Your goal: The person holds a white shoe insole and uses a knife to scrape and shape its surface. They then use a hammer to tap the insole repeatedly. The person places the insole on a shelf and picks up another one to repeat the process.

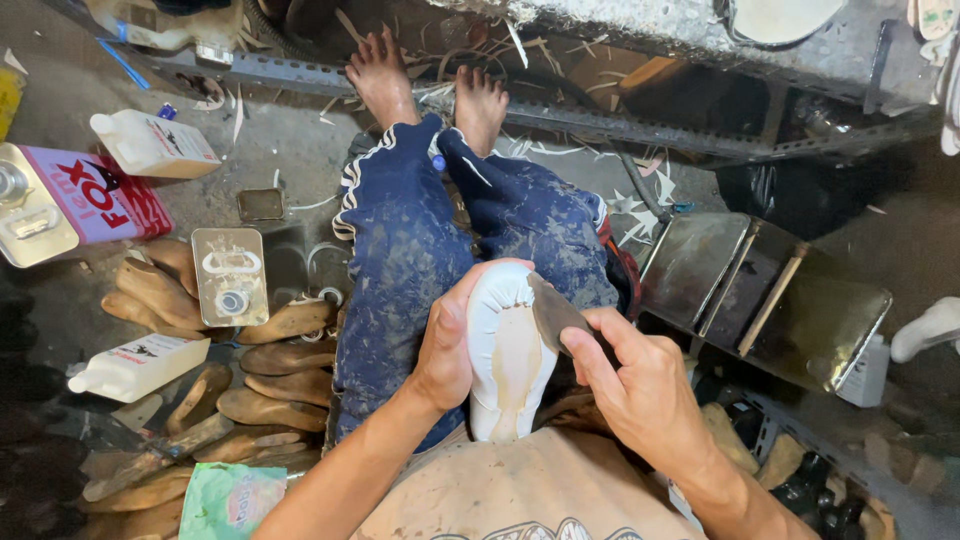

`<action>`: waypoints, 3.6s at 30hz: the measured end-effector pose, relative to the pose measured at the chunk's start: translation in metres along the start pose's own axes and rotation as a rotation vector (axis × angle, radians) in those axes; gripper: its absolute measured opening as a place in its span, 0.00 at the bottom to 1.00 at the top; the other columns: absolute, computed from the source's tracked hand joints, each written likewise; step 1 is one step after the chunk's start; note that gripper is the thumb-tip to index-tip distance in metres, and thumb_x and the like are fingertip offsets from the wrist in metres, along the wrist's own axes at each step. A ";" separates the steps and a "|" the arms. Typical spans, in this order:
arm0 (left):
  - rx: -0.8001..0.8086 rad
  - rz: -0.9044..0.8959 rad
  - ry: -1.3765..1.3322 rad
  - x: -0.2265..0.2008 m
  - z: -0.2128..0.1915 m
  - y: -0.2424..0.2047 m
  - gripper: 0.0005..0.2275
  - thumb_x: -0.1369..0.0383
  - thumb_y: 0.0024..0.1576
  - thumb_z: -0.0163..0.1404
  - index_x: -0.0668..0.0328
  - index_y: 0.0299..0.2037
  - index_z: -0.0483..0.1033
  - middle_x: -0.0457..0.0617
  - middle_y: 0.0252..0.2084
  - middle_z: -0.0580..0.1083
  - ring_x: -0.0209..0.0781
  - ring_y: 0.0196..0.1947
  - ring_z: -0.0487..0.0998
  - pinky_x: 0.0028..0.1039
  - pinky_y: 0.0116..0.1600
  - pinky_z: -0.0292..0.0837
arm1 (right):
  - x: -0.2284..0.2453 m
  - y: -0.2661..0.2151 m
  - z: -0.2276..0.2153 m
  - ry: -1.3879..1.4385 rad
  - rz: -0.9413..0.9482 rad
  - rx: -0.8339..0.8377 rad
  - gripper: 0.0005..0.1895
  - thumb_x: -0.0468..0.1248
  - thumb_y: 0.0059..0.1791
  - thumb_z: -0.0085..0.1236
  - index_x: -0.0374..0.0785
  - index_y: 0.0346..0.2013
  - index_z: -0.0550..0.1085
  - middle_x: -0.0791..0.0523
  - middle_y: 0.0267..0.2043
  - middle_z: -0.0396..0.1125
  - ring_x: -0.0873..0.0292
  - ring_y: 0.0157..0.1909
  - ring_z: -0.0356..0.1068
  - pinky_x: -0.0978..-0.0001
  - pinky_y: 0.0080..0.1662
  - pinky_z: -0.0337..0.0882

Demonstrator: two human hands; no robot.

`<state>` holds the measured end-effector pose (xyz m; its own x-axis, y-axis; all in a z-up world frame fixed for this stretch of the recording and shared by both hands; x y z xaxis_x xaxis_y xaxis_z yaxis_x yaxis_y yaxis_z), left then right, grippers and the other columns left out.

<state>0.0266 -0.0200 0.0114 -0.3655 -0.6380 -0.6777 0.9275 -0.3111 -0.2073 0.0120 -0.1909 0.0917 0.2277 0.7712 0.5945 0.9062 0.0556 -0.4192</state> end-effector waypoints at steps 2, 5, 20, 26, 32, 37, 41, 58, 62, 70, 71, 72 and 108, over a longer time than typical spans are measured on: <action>-0.011 -0.012 -0.006 0.005 -0.001 -0.001 0.44 0.31 0.55 0.43 0.72 0.62 0.67 0.55 0.53 0.75 0.41 0.52 0.76 0.31 0.58 0.72 | 0.004 0.010 -0.004 -0.014 -0.050 -0.004 0.09 0.44 0.54 0.50 0.44 0.35 0.73 0.63 0.16 0.66 0.60 0.15 0.59 0.67 0.27 0.65; -0.016 -0.013 0.037 0.003 0.004 -0.001 0.43 0.31 0.55 0.42 0.72 0.60 0.68 0.52 0.49 0.76 0.38 0.48 0.76 0.28 0.53 0.71 | 0.017 0.026 -0.012 -0.035 -0.150 -0.016 0.08 0.42 0.55 0.50 0.43 0.37 0.72 0.63 0.17 0.67 0.59 0.17 0.62 0.66 0.31 0.67; -0.082 0.156 0.384 0.006 0.010 0.002 0.37 0.39 0.63 0.20 0.63 0.52 0.77 0.54 0.34 0.77 0.39 0.39 0.73 0.30 0.49 0.71 | 0.006 0.032 -0.022 -0.089 -0.319 -0.063 0.08 0.44 0.53 0.55 0.45 0.33 0.74 0.56 0.14 0.71 0.44 0.20 0.71 0.57 0.26 0.70; -0.106 0.164 0.343 0.014 0.008 -0.001 0.38 0.39 0.62 0.19 0.61 0.52 0.78 0.53 0.32 0.77 0.36 0.37 0.73 0.30 0.47 0.72 | -0.009 0.020 -0.026 -0.143 -0.363 0.004 0.08 0.44 0.52 0.56 0.46 0.33 0.74 0.56 0.14 0.71 0.44 0.21 0.72 0.58 0.25 0.71; -0.081 0.174 0.367 0.011 0.008 0.004 0.36 0.40 0.63 0.19 0.59 0.49 0.78 0.51 0.28 0.75 0.38 0.33 0.72 0.28 0.42 0.70 | 0.007 0.047 -0.034 -0.239 -0.439 0.053 0.08 0.45 0.53 0.53 0.47 0.35 0.73 0.53 0.15 0.70 0.43 0.22 0.72 0.54 0.26 0.70; -0.114 0.195 0.305 0.010 0.011 0.007 0.39 0.39 0.63 0.16 0.58 0.50 0.79 0.50 0.29 0.77 0.34 0.33 0.72 0.24 0.40 0.70 | -0.002 0.047 -0.043 -0.277 -0.434 0.156 0.08 0.46 0.52 0.54 0.47 0.35 0.73 0.48 0.17 0.71 0.38 0.25 0.74 0.51 0.27 0.71; -0.114 0.186 0.390 0.007 0.012 -0.001 0.36 0.40 0.63 0.19 0.58 0.48 0.78 0.53 0.29 0.74 0.40 0.33 0.70 0.30 0.40 0.68 | 0.010 0.056 -0.041 -0.382 -0.506 0.178 0.08 0.47 0.52 0.53 0.48 0.37 0.73 0.47 0.15 0.69 0.39 0.26 0.74 0.48 0.28 0.69; -0.109 0.220 0.380 0.009 0.015 0.006 0.36 0.43 0.65 0.17 0.59 0.44 0.79 0.52 0.31 0.75 0.42 0.32 0.68 0.32 0.41 0.68 | 0.035 0.071 -0.040 -0.570 -0.600 0.163 0.09 0.51 0.54 0.50 0.53 0.36 0.71 0.54 0.16 0.69 0.47 0.26 0.75 0.56 0.29 0.71; -0.122 0.126 0.233 0.023 0.007 0.002 0.43 0.33 0.56 0.17 0.62 0.47 0.80 0.48 0.30 0.75 0.36 0.31 0.72 0.27 0.38 0.68 | -0.001 0.066 -0.052 -0.618 -0.589 0.332 0.11 0.51 0.53 0.51 0.49 0.38 0.70 0.52 0.16 0.68 0.43 0.24 0.72 0.51 0.28 0.66; -0.151 0.159 0.295 0.031 0.005 0.005 0.43 0.31 0.58 0.20 0.63 0.43 0.80 0.50 0.42 0.79 0.40 0.44 0.77 0.31 0.50 0.70 | 0.023 0.081 -0.046 -0.827 -0.723 0.243 0.14 0.54 0.55 0.49 0.49 0.37 0.68 0.53 0.19 0.70 0.38 0.24 0.70 0.47 0.22 0.59; -0.145 0.096 0.206 0.032 0.005 0.006 0.47 0.28 0.52 0.20 0.66 0.47 0.79 0.52 0.42 0.79 0.40 0.44 0.78 0.30 0.49 0.72 | 0.020 0.079 -0.049 -0.770 -0.780 0.277 0.13 0.52 0.55 0.50 0.48 0.37 0.68 0.53 0.17 0.68 0.41 0.21 0.69 0.49 0.21 0.59; -0.147 0.019 0.110 0.035 0.007 0.001 0.52 0.25 0.47 0.21 0.69 0.52 0.78 0.54 0.43 0.80 0.39 0.43 0.79 0.30 0.48 0.73 | 0.015 0.074 -0.050 -0.706 -0.829 0.328 0.12 0.50 0.54 0.52 0.47 0.37 0.68 0.54 0.15 0.65 0.43 0.18 0.67 0.50 0.20 0.58; -0.161 0.062 0.030 0.042 0.000 0.008 0.49 0.27 0.51 0.22 0.69 0.52 0.77 0.54 0.42 0.80 0.39 0.42 0.79 0.30 0.48 0.73 | -0.003 0.051 -0.075 -0.698 -0.746 0.173 0.11 0.51 0.52 0.54 0.49 0.36 0.72 0.57 0.18 0.68 0.51 0.19 0.69 0.55 0.24 0.65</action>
<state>0.0182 -0.0494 -0.0184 -0.3071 -0.6307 -0.7127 0.9496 -0.1535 -0.2734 0.0843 -0.2376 0.1199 -0.6777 0.6963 0.2363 0.6560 0.7178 -0.2334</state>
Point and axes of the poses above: each hand's wrist, its own y-axis towards the middle knuckle, its own z-axis out of the palm, x = y × z, the point moved 4 cm from there along y, towards the middle knuckle
